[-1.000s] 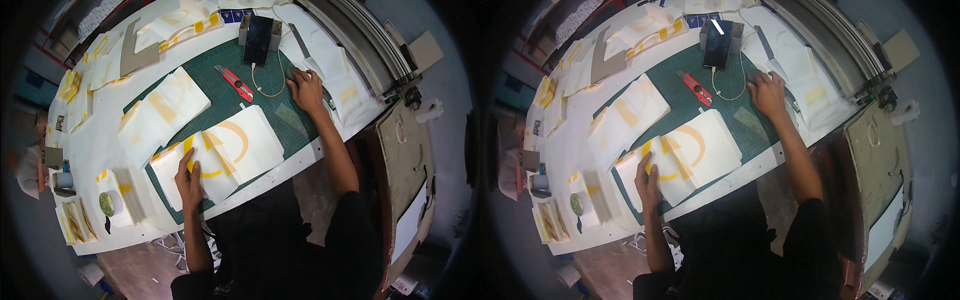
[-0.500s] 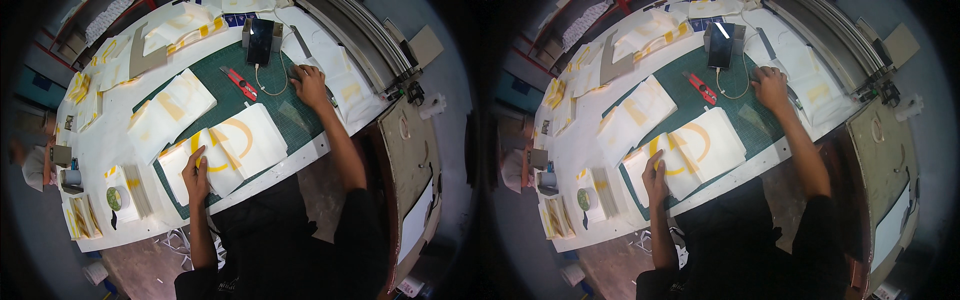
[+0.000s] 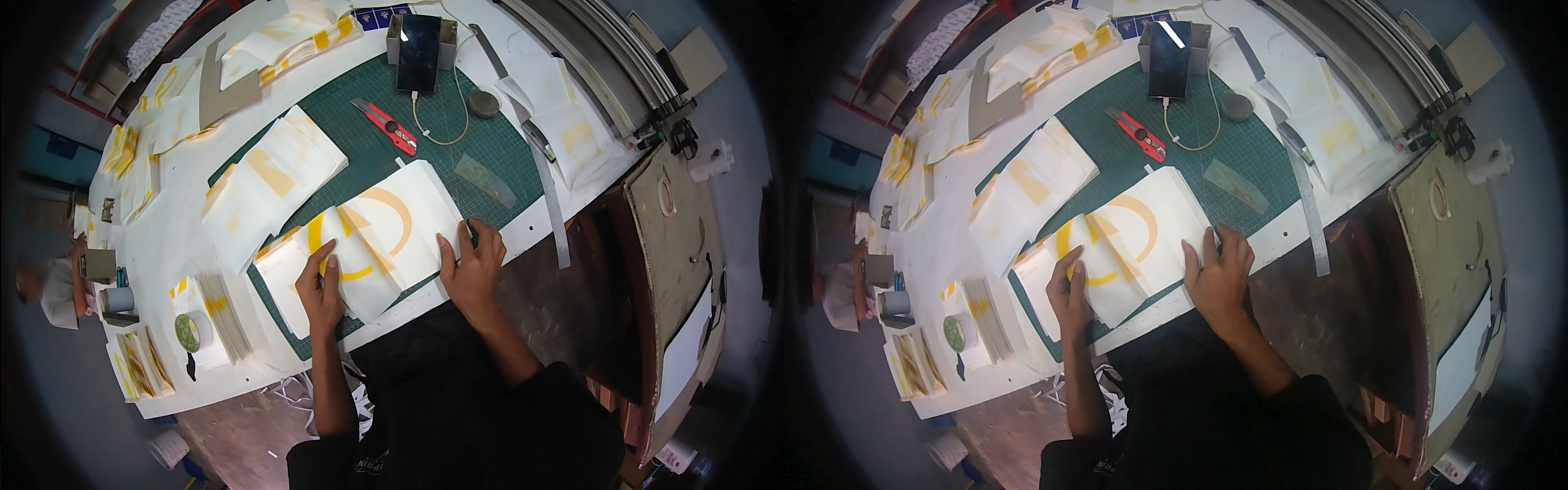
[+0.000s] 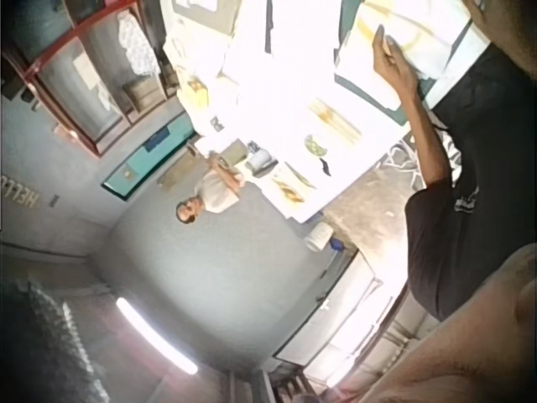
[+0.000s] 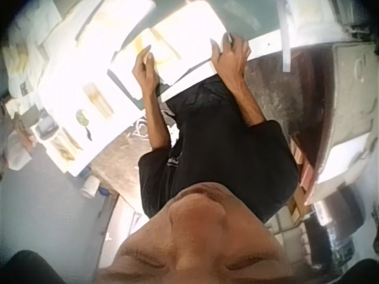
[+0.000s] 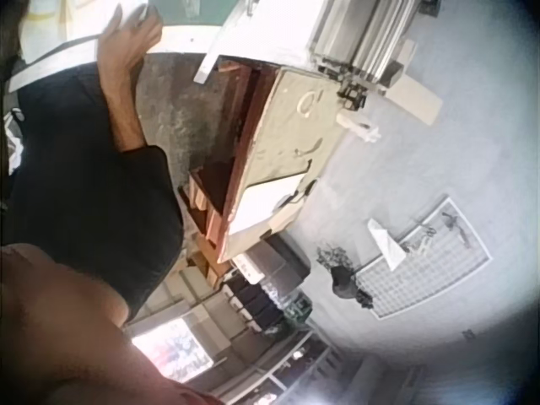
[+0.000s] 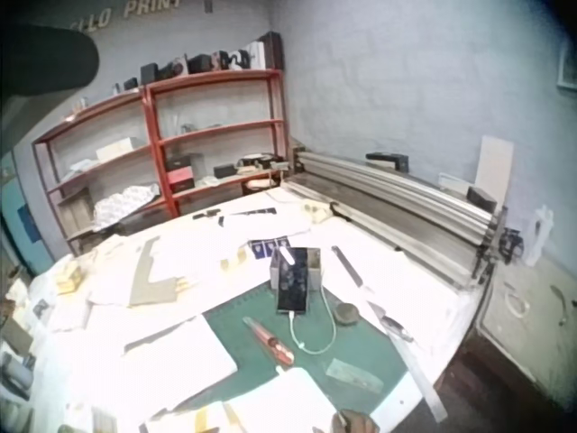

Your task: The person assembles a stack of white paper sheets by hand on a green cutting mat. They repeatedly open the stack to reveal yellow circular patterns, smooth the pages, and fold the sheets. The person handles the paper stack one at a time, ensuring the pages are aligned and the patterns are visible.

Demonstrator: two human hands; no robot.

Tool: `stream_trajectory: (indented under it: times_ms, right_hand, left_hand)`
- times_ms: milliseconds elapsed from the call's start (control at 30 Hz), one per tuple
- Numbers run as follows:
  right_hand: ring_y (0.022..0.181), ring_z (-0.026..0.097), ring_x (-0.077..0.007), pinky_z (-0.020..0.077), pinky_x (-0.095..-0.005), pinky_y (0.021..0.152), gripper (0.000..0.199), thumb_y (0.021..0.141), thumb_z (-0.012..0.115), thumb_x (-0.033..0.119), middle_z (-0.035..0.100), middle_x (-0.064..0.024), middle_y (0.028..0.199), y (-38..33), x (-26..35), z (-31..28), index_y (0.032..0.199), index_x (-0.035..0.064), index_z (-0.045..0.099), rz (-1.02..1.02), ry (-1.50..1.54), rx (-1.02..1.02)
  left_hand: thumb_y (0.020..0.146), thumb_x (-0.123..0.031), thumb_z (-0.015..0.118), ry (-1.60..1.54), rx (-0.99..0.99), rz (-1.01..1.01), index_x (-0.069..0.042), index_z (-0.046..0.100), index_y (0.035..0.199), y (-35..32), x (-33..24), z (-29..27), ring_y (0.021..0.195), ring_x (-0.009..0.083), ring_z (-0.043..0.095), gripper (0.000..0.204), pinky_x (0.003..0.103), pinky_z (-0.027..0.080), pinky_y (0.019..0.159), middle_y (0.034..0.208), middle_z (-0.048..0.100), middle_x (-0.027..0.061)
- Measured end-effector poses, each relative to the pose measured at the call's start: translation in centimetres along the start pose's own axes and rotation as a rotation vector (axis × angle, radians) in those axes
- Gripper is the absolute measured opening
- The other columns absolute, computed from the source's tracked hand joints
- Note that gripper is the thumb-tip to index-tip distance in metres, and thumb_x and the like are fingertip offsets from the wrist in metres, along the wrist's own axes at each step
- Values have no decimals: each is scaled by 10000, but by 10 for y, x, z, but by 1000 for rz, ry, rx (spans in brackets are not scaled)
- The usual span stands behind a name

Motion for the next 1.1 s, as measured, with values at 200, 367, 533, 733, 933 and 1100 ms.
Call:
stream_trajectory:
  times_ms: [200,367,533,733,933,1100]
  right_hand:
    - [1195,525,-388,382,-550,988,411,915,761,238,595,-247,1253,0,1,1,1135,-105,709,45,-3,-39]
    - [1207,515,-388,367,-545,983,399,917,755,237,579,-239,1293,-1,0,4,1136,-94,708,61,-63,-18]
    - [1228,509,-391,358,-539,977,385,912,759,218,582,-236,1289,0,7,1,1146,-82,699,21,-63,-16]
    - [1219,565,-410,377,-582,1045,502,835,838,164,611,-226,1302,-12,17,-1,1236,-40,616,-23,493,-110]
    - [1249,587,-422,394,-559,1099,679,821,860,149,644,-239,1263,-10,65,1,1377,-1,501,-268,507,114]
    - [1089,669,-393,542,-447,929,523,843,793,24,678,-233,1113,-9,45,10,1313,-37,572,-53,482,-20]
  left_hand:
    - [1041,-121,597,20,-3,32,13,697,1275,1,-3,0,970,164,649,287,292,499,919,1108,743,149]
    - [1040,-108,591,13,-10,31,19,696,1269,0,-3,0,971,165,650,282,295,500,920,1101,744,153]
    - [1039,-105,590,29,-10,38,22,696,1267,1,-4,0,971,167,654,281,298,503,913,1089,745,153]
    - [1034,-104,597,8,-20,68,23,713,1234,1,-4,0,962,177,656,264,303,505,899,1081,741,159]
    - [993,-88,639,47,36,77,6,748,1176,1,-1,0,856,178,623,233,292,483,807,950,709,139]
    - [961,-85,671,37,33,89,3,757,1154,1,-6,-2,826,175,614,229,281,471,784,897,688,121]
Point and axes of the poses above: each hand's wrist, its own y-axis towards the middle knuckle, its own z-axis out of the palm, x = y × z, the point moved 8 cm from there along y, towards the middle knuckle
